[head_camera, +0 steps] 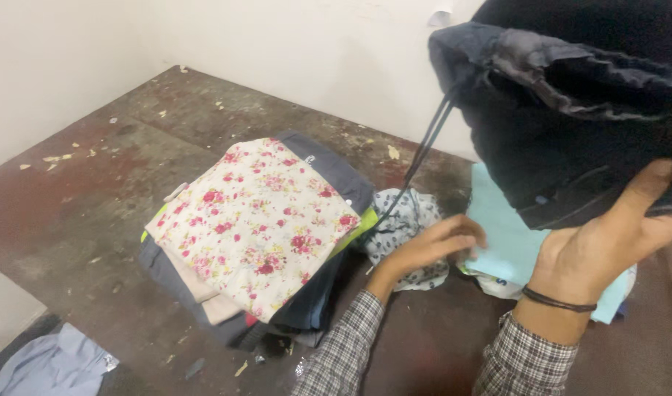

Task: The person folds various clothing items one by one on a worn wooden table, including shirts, pants, and jeans. Each item is smoothed and placed into a growing stack. The person handles the items by hand and completes the task with a thumbs-up gesture.

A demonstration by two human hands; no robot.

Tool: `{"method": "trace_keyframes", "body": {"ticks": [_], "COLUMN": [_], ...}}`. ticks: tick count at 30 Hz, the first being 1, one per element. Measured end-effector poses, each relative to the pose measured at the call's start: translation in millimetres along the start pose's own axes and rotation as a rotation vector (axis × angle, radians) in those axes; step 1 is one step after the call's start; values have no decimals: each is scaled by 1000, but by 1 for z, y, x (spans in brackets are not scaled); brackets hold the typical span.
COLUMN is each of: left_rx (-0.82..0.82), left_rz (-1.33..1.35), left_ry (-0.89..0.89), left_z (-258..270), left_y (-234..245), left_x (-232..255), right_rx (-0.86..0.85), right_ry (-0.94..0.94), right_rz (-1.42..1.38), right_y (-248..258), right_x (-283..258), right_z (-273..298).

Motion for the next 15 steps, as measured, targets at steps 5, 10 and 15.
{"method": "trace_keyframes", "body": {"ticks": [5, 10, 15], "left_rx": [-537, 116, 577], "left_rz": [-24, -31, -211], "left_ry": [-35, -360, -370], "left_z": [8, 10, 12], "left_y": [-44, 10, 35], "left_x": [35, 110, 146], "right_rx": [91, 122, 138], "right_ry": [28, 68, 69], "right_rz": [62, 200, 156], "right_y": [43, 54, 56], "right_x": [0, 1, 5], "right_z": [0, 3, 3]}}
Point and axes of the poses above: each hand's wrist, its own z-axis away from the middle knuckle, its own y-axis out of the back of the hand, x = y × z, the point moved 9 cm from there along -z, towards the middle knuckle, and after that the axes turned 7 degrees about -x, right-handed, at the moved point
